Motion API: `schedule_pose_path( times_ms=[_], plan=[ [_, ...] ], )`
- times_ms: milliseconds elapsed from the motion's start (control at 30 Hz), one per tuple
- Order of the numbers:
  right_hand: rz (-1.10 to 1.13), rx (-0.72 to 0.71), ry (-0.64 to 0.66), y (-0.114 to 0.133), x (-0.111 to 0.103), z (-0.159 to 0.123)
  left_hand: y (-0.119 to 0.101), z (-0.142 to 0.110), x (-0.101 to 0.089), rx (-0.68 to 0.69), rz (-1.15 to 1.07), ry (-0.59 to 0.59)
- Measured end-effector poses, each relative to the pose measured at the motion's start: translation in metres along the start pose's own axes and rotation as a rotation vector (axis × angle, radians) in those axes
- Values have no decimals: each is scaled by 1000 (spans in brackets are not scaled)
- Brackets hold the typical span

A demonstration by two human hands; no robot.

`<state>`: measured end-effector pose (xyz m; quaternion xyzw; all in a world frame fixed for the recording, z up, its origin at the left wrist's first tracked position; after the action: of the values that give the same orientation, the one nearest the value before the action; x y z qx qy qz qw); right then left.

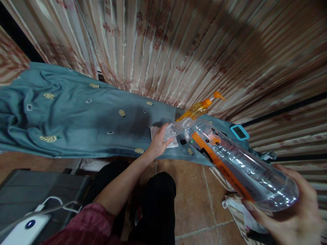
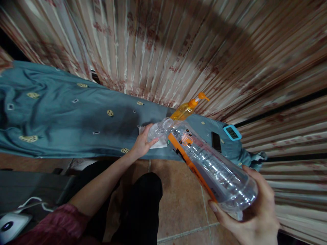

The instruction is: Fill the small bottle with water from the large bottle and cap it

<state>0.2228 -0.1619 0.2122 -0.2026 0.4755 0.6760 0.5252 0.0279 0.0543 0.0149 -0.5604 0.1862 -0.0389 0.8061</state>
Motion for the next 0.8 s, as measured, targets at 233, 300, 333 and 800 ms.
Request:
schedule_pose_path(
  times_ms=[233,300,333,800],
  plan=[
    [20,-19,8,1,0,1,1,0,0,-2,-2,4],
    [13,-21,3,1,0,2,1,0,0,3,-6,5],
    [11,-17,7,1,0,2,1,0,1,4,-7,4],
    [-48,-15,26,5,-1,5,1,0,1,-12,4,4]
  ],
)
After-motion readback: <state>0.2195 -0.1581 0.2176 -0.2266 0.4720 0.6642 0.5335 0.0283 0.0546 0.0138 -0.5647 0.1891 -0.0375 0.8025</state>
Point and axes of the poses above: each hand's wrist, its own z-axis towards the middle knuckle, its own x-axis out of the palm, y = z × x, the point moved 8 cm from there along z, towards the middle knuckle, and after that the axes turned 3 degrees about y, right-handed, at the moved point
